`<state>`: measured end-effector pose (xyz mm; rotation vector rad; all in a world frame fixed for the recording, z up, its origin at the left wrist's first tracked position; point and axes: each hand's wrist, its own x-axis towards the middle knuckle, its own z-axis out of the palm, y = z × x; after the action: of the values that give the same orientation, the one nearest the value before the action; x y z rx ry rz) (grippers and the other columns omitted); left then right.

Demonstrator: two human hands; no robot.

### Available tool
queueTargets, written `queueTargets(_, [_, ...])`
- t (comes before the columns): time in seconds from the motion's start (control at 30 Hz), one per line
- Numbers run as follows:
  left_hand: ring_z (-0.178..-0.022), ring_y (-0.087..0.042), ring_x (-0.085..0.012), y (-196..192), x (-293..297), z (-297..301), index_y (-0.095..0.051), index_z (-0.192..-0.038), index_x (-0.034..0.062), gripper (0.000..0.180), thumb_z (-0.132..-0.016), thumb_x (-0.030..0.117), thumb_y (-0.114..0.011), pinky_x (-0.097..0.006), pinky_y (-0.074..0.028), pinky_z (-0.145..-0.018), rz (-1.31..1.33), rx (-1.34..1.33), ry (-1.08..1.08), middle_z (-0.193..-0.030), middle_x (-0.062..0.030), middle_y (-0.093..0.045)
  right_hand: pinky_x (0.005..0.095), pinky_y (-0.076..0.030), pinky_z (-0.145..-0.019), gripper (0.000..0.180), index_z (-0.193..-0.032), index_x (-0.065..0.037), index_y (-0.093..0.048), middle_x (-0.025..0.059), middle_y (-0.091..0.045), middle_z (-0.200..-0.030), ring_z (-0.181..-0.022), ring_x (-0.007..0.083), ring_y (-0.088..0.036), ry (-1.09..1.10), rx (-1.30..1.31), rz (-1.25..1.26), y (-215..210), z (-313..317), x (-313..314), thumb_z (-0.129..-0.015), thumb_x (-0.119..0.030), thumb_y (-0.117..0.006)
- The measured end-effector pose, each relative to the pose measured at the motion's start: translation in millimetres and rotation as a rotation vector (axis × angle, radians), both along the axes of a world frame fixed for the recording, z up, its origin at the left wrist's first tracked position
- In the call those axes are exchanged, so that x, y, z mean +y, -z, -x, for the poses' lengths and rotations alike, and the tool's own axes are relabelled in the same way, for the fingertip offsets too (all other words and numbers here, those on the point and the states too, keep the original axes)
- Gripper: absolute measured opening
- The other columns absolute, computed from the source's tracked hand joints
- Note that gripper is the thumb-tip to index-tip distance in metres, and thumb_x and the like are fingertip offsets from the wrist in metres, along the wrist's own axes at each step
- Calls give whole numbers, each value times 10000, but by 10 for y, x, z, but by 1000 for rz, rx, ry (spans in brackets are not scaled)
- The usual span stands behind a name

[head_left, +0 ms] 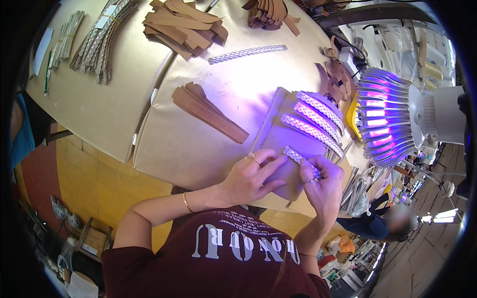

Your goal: The person wraps silver braided cords around a cylindrical cardboard form, stacking them in parallel rows. They also handle brown leather strips, folding and placing them on the form. The work is done by hand under a purple work lamp in a workshop setting.

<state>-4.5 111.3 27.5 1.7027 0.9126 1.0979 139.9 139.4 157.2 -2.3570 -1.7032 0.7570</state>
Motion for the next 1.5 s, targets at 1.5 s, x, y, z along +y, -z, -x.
queueTargets(1.5, [-1255, -496, -435, -139, 64, -41, -493, -1338, -38, 688, -851, 400, -704, -499, -406, -1051, -119, 182, 142, -1391, -291, -456, 368, -387, -489, 355, -732, -6, -667, 130, -540, -537, -472, 281, -523, 50, 55, -76, -19, -656, -296, -837, -337, -742])
